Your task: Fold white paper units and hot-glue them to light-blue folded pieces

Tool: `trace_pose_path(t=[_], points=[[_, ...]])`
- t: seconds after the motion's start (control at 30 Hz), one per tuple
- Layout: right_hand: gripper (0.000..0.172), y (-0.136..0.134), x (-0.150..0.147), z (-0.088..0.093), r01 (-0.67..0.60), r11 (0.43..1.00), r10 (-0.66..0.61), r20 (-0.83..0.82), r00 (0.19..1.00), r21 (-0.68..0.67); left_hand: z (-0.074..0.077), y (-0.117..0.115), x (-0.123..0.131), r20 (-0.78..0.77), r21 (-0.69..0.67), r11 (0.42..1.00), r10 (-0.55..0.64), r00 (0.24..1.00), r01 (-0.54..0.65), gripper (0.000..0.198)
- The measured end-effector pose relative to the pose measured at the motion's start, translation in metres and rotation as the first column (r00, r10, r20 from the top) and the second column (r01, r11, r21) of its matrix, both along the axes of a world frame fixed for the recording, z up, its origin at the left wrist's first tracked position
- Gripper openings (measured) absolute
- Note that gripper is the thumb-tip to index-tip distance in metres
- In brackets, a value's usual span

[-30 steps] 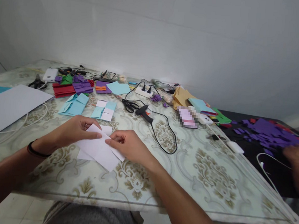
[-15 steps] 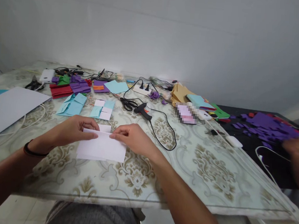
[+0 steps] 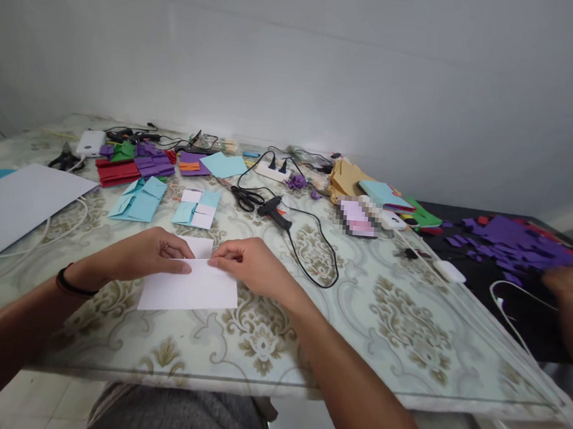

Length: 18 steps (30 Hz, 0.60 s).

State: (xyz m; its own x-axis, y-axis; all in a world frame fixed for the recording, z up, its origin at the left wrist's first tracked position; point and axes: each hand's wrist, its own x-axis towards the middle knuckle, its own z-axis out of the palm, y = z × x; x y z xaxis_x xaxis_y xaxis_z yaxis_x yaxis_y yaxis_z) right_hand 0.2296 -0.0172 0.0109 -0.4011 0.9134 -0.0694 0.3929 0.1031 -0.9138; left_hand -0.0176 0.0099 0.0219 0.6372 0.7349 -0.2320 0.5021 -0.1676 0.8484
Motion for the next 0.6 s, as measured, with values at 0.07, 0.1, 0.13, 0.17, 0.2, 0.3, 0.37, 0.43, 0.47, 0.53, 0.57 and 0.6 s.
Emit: trace_pose_path(t=[0.07, 0.1, 0.13, 0.17, 0.2, 0.3, 0.37, 0.43, 0.47, 0.53, 0.57, 0.6], points=[[0.026, -0.0006, -0.0005, -0.0002, -0.016, 1.0, 0.016, 0.001, 1.0, 0.01, -0.0006, -0.0008, 0.0, -0.02, -0.017, 0.999, -0.043, 0.999, 0.042, 0.033], [0.026, -0.0011, -0.0011, -0.0007, -0.029, 0.999, 0.029, 0.002, 1.0, 0.018, -0.0009, -0.0016, 0.0004, -0.039, -0.004, 0.998, -0.061, 0.997, 0.061, 0.034], [0.026, -0.0016, -0.0017, -0.0013, -0.04, 0.999, 0.04, 0.004, 0.999, 0.026, -0.0011, -0.0024, 0.0009, -0.059, 0.016, 0.997, -0.072, 0.996, 0.073, 0.036], [0.026, -0.0021, -0.0022, -0.0019, -0.047, 0.998, 0.047, 0.008, 0.999, 0.035, -0.001, -0.0031, 0.0016, -0.075, 0.038, 0.997, -0.071, 0.995, 0.074, 0.036], [0.026, -0.0024, -0.0025, -0.0023, -0.05, 0.998, 0.049, 0.011, 0.999, 0.043, -0.0006, -0.0037, 0.0024, -0.084, 0.055, 0.996, -0.062, 0.995, 0.066, 0.036], [0.027, -0.0024, -0.0022, -0.0018, -0.037, 0.997, 0.037, 0.009, 0.999, 0.074, 0.0017, -0.0041, 0.0039, -0.087, 0.091, 0.996, -0.017, 0.996, 0.025, 0.036], [0.028, -0.0018, -0.0013, -0.0006, -0.022, 0.995, 0.021, 0.017, 1.0, 0.092, 0.0032, -0.0033, 0.0038, -0.082, 0.109, 0.994, 0.006, 0.997, 0.003, 0.036], [0.028, -0.0009, -0.0004, 0.0006, 0.001, 0.995, -0.004, 0.034, 0.999, 0.096, 0.004, -0.0022, 0.0029, -0.074, 0.119, 0.993, 0.021, 0.997, -0.012, 0.036], [0.027, -0.0006, -0.0002, 0.001, 0.011, 0.996, -0.015, 0.038, 0.999, 0.093, 0.004, -0.0016, 0.0024, -0.071, 0.121, 0.992, 0.026, 0.997, -0.018, 0.036], [0.026, -0.0002, -0.0002, 0.0011, 0.027, 0.996, -0.029, 0.031, 0.999, 0.083, 0.0036, -0.0008, 0.0013, -0.065, 0.123, 0.992, 0.029, 0.997, -0.02, 0.036], [0.026, -0.0002, -0.0004, 0.001, 0.032, 0.996, -0.034, 0.023, 0.999, 0.08, 0.0034, -0.0006, 0.001, -0.065, 0.123, 0.992, 0.029, 0.997, -0.02, 0.036], [0.026, -0.0002, -0.0006, 0.0008, 0.034, 0.996, -0.036, 0.017, 0.999, 0.077, 0.0032, -0.0004, 0.0008, -0.067, 0.12, 0.992, 0.03, 0.997, -0.022, 0.036]])
